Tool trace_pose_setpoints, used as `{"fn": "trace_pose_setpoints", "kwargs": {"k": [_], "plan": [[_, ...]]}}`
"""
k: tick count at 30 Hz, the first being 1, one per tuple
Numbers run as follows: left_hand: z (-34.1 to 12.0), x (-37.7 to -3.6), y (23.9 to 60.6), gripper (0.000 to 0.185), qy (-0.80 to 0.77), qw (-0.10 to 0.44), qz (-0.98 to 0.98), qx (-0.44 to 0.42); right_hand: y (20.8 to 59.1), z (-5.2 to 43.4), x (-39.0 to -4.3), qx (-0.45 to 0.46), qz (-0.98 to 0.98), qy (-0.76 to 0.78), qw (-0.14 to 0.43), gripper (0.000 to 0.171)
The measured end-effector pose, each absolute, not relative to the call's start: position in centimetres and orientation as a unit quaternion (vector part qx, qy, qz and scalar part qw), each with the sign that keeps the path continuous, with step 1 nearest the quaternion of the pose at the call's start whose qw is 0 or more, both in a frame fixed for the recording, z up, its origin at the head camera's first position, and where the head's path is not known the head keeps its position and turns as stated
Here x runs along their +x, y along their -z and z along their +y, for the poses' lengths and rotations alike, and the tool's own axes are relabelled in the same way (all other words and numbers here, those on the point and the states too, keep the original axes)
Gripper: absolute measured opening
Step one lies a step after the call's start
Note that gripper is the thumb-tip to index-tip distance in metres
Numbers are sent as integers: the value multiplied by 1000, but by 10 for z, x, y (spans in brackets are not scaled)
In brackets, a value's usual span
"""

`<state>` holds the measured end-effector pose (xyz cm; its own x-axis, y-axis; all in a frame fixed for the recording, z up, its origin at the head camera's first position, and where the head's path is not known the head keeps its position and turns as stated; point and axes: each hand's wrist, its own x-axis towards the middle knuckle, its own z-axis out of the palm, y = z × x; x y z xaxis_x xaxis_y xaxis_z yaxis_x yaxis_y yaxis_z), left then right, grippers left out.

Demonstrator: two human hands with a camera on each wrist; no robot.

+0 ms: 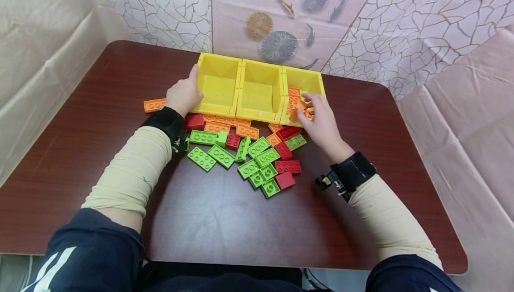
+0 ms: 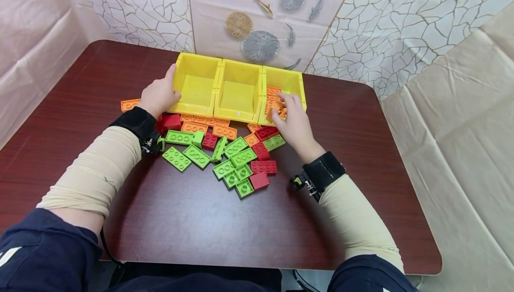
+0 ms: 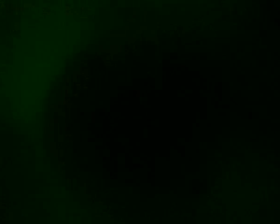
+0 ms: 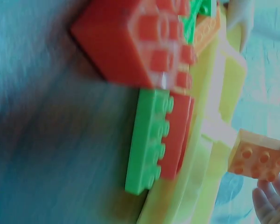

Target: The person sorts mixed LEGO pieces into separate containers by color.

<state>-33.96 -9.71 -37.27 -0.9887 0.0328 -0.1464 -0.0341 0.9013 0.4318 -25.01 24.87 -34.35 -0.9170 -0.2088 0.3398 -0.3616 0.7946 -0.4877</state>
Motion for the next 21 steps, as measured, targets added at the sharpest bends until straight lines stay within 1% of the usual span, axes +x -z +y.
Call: {"fn": "trace_pose_setpoints", "kwargs": {"k": [3,7,11,17,21], "plan": [[-98,-339,373,83,-222,70,973,0,342,255,-260,147,-943,-263,143,45],[-98,-337,375,82,-220,61,974,2,340,260,-280,163,-956,-204,137,47],[-99,-339,378,83,-219,65,974,0,340,258,-303,190,-962,-158,112,49],[-99,-343,379,84,-220,67,973,-5,344,250,-333,235,-960,-123,83,58],[-99,-346,379,85,-222,66,973,-6,348,243,-346,238,-962,-114,64,63]]}}
